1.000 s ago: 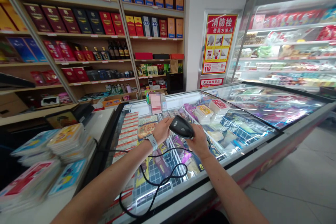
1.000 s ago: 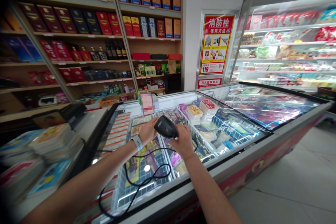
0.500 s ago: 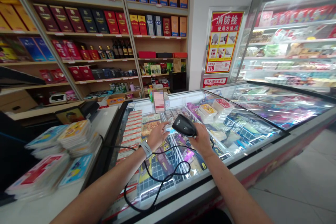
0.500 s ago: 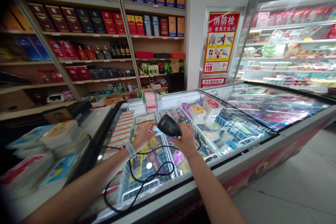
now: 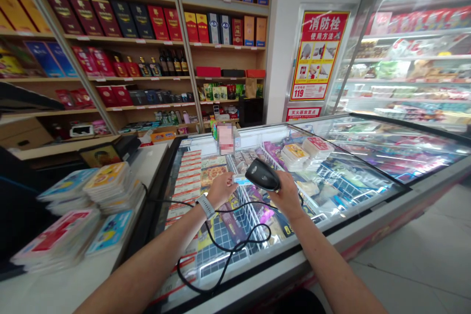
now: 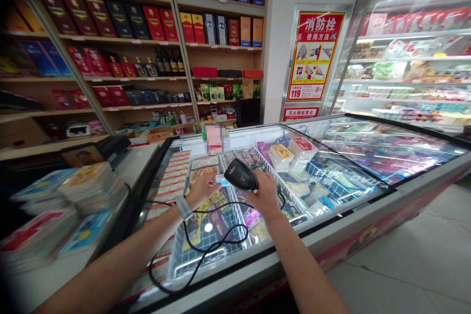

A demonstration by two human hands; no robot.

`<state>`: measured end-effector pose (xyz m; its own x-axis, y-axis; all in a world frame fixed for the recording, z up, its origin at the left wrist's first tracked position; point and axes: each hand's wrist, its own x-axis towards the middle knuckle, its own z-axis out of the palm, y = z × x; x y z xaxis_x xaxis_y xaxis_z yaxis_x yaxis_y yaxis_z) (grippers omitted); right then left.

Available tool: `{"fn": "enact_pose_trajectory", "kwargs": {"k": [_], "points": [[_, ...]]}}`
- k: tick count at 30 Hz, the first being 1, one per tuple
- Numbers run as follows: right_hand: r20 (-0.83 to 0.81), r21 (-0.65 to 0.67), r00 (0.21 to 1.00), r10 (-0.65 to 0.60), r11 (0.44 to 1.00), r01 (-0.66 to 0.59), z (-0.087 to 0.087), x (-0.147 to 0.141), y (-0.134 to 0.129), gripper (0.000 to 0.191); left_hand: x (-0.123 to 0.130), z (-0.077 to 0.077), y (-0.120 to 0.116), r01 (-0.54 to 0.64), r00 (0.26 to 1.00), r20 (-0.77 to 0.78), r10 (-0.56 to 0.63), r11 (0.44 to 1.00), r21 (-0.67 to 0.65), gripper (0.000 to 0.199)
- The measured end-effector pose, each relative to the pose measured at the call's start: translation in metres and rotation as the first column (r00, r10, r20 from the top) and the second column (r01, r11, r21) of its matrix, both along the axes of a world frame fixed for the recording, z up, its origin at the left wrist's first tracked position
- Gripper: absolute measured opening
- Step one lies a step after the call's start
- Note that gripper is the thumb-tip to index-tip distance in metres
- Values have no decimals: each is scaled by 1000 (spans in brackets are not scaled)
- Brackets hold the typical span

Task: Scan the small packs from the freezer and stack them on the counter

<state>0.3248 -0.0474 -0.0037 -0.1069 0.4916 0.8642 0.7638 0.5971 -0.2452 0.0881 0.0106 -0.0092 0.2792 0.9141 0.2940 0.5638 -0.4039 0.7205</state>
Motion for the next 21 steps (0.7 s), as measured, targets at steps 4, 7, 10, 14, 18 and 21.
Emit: {"fn": "enact_pose_trajectory", "kwargs": {"k": [4, 7, 10, 14, 18, 21], "points": [[5, 8, 1000, 2, 1000, -2, 2, 0, -1, 23, -5, 0, 1, 33, 999, 15, -33, 999, -21, 20], [8, 22, 1000, -6, 1000, 6, 4, 0, -2, 20, -7, -1, 3, 58, 993, 101, -54, 998, -40, 33], [13, 26, 1000, -8, 1000, 8, 6, -1, -2, 21, -9, -2, 3, 37, 991, 126, -34, 999, -20, 55], [10, 25, 1000, -8, 1000, 8, 6, -1, -2, 21, -9, 0, 0, -3, 999, 47, 2, 1000, 30, 57], [10, 36, 1000, 0, 999, 0, 6, 0, -2, 22, -8, 7, -5, -19, 1000, 10, 19, 997, 79, 51], [6, 36, 1000, 2, 999, -2, 6, 0, -3, 22, -8, 12, -7, -13, 1000, -18, 15, 990, 141, 45]]}}
